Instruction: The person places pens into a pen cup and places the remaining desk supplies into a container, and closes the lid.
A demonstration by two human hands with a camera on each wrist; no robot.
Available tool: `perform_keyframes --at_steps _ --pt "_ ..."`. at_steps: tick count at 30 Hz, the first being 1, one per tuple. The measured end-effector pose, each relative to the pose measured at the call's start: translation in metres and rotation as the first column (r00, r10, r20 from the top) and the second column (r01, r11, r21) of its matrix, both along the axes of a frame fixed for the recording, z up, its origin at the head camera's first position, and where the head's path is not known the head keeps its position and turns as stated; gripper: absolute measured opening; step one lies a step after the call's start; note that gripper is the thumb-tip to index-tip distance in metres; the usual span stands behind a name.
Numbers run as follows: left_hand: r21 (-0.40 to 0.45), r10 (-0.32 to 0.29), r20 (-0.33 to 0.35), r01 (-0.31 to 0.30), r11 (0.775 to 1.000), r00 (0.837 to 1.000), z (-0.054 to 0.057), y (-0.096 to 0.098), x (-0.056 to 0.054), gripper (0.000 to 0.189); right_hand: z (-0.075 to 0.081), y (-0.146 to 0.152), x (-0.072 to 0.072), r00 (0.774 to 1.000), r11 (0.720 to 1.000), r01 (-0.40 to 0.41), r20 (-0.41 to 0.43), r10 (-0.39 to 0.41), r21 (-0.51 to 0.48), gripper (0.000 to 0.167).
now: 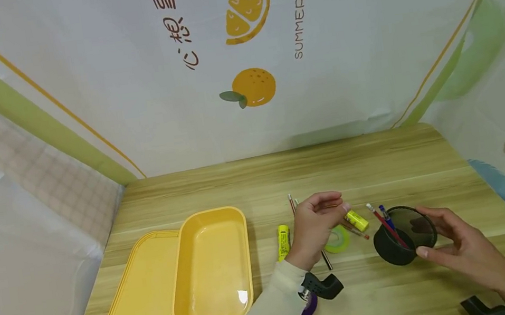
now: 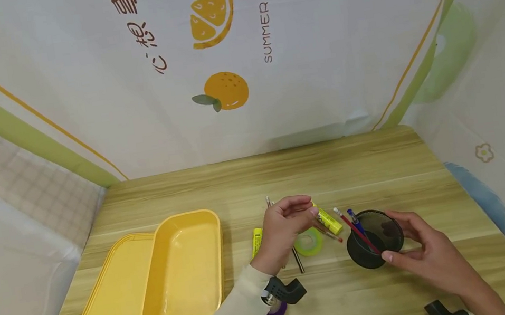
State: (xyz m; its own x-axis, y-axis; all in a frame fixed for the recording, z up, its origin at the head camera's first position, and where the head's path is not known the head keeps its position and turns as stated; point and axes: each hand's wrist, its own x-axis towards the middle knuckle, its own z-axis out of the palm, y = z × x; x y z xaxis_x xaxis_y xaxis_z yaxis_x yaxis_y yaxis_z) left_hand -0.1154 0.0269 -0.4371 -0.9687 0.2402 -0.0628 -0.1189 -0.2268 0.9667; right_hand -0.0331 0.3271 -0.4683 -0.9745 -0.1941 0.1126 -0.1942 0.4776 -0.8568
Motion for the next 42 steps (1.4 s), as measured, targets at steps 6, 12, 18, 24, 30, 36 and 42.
perform_keyframes --at_steps 6,12,18,24,30,36,42 --pt "-0.091 0.082 -0.020 -0.084 0.992 0.996 -0.002 -0.015 -0.002 0.031 -0.003 0.001 -0.001 1.000 1.000 -0.002 -0.005 0.002 -0.004 0.077" --pt "-0.263 0.112 -0.056 -0.123 0.957 0.992 0.004 -0.033 -0.006 0.033 -0.002 0.001 -0.002 1.000 1.000 0.006 0.009 -0.006 0.011 0.076" --pt "-0.380 0.094 -0.039 -0.102 0.919 0.995 0.024 -0.049 -0.008 0.038 0.001 0.002 -0.001 1.000 1.000 0.004 0.007 -0.004 0.029 0.076" --pt "-0.482 0.069 -0.033 -0.077 0.873 0.997 0.037 -0.059 -0.021 0.043 0.002 0.003 -0.002 1.000 0.999 0.004 0.006 -0.004 0.035 0.077" --pt "-0.580 0.043 -0.031 -0.053 0.813 0.999 0.035 -0.072 -0.042 0.046 0.000 0.003 -0.002 1.000 0.999 0.000 0.013 -0.001 0.035 0.077" --pt "-0.633 0.051 -0.003 -0.041 0.773 0.999 0.020 -0.080 -0.060 0.044 0.000 0.002 -0.002 1.000 0.999 0.000 0.010 0.000 0.040 0.076" --pt "-0.630 0.071 0.043 -0.028 0.776 0.997 0.011 -0.078 -0.069 0.045 0.001 0.001 -0.003 1.000 0.999 0.000 0.018 0.000 0.037 0.076"
